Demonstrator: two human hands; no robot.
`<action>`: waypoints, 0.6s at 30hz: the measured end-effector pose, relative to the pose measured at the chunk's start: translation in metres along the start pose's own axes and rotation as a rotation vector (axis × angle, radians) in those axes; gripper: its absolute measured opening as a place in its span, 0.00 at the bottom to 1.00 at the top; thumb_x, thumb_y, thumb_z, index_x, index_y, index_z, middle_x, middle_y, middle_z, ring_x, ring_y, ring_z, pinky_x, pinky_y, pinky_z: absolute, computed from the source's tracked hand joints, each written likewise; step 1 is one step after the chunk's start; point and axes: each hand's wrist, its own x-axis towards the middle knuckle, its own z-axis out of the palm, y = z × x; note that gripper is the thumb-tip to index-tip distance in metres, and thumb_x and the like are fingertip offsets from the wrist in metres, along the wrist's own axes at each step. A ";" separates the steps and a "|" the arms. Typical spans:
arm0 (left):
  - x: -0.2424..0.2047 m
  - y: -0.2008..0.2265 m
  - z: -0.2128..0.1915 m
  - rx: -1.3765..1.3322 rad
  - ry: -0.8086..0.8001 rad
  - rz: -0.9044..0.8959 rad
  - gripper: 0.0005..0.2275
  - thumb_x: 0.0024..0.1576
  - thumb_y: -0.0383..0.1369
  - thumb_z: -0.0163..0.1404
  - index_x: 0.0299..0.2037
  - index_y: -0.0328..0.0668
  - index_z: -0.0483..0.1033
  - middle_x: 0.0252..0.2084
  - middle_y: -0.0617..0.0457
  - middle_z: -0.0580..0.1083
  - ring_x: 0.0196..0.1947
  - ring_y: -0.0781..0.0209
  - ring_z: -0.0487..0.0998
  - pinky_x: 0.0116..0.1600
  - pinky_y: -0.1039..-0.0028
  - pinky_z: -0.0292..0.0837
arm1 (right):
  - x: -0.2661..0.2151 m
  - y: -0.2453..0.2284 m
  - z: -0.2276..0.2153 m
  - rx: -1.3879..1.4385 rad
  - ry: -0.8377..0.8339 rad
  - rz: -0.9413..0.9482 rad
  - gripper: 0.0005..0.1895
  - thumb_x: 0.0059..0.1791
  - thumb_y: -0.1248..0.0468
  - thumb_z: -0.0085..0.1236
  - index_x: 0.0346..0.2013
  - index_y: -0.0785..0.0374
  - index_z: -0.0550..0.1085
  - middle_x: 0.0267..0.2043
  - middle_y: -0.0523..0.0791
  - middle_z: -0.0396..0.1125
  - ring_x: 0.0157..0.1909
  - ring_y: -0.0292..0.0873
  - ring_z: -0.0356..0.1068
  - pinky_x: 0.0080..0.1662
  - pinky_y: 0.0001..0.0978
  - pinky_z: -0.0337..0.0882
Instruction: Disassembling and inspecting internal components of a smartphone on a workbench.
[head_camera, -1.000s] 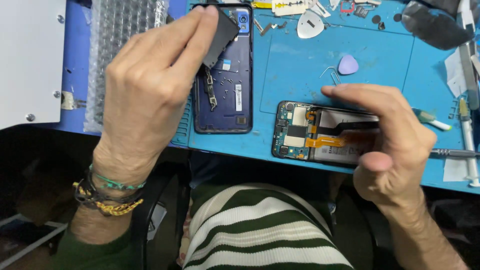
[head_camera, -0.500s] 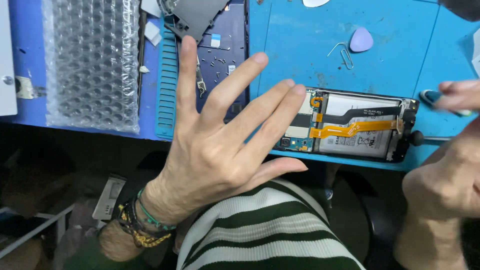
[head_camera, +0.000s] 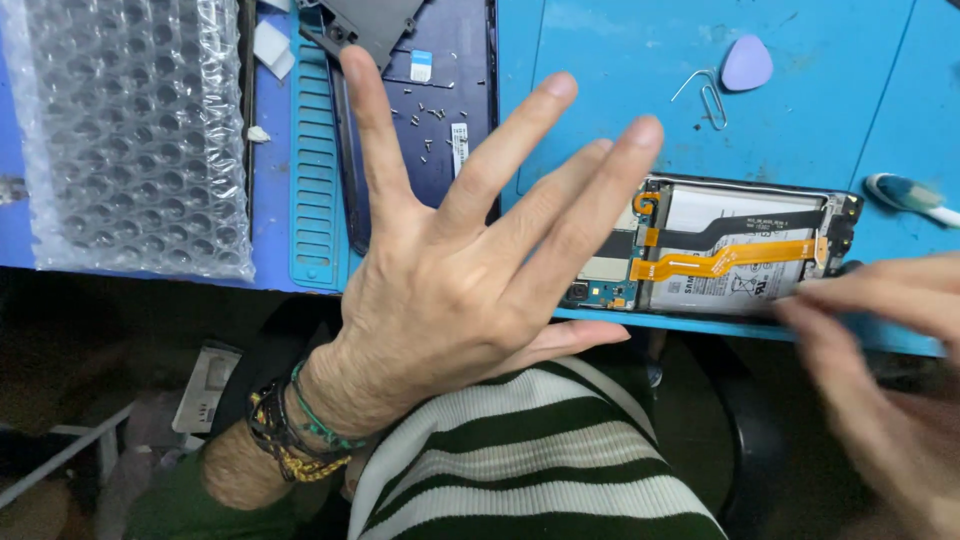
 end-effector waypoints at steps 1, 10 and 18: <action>0.000 0.000 0.000 0.015 -0.012 -0.031 0.42 0.63 0.61 0.59 0.72 0.31 0.59 0.72 0.42 0.74 0.74 0.44 0.57 0.59 0.10 0.22 | 0.016 -0.069 0.002 -0.004 -0.032 -0.096 0.15 0.47 0.79 0.67 0.47 0.76 0.74 0.50 0.58 0.67 0.51 0.51 0.69 0.54 0.39 0.73; -0.002 -0.002 -0.007 0.030 -0.038 -0.042 0.44 0.60 0.59 0.66 0.72 0.29 0.59 0.75 0.45 0.62 0.75 0.46 0.62 0.61 0.11 0.26 | 0.050 -0.108 0.023 -0.060 -0.112 -0.265 0.11 0.40 0.73 0.71 0.36 0.66 0.80 0.37 0.46 0.72 0.39 0.44 0.67 0.41 0.34 0.67; -0.007 -0.004 -0.003 0.014 0.046 -0.026 0.40 0.60 0.58 0.63 0.69 0.30 0.66 0.69 0.41 0.70 0.73 0.42 0.57 0.59 0.09 0.26 | 0.041 -0.084 0.014 -0.122 0.002 -0.127 0.12 0.49 0.82 0.69 0.46 0.76 0.79 0.46 0.54 0.71 0.46 0.49 0.65 0.50 0.39 0.65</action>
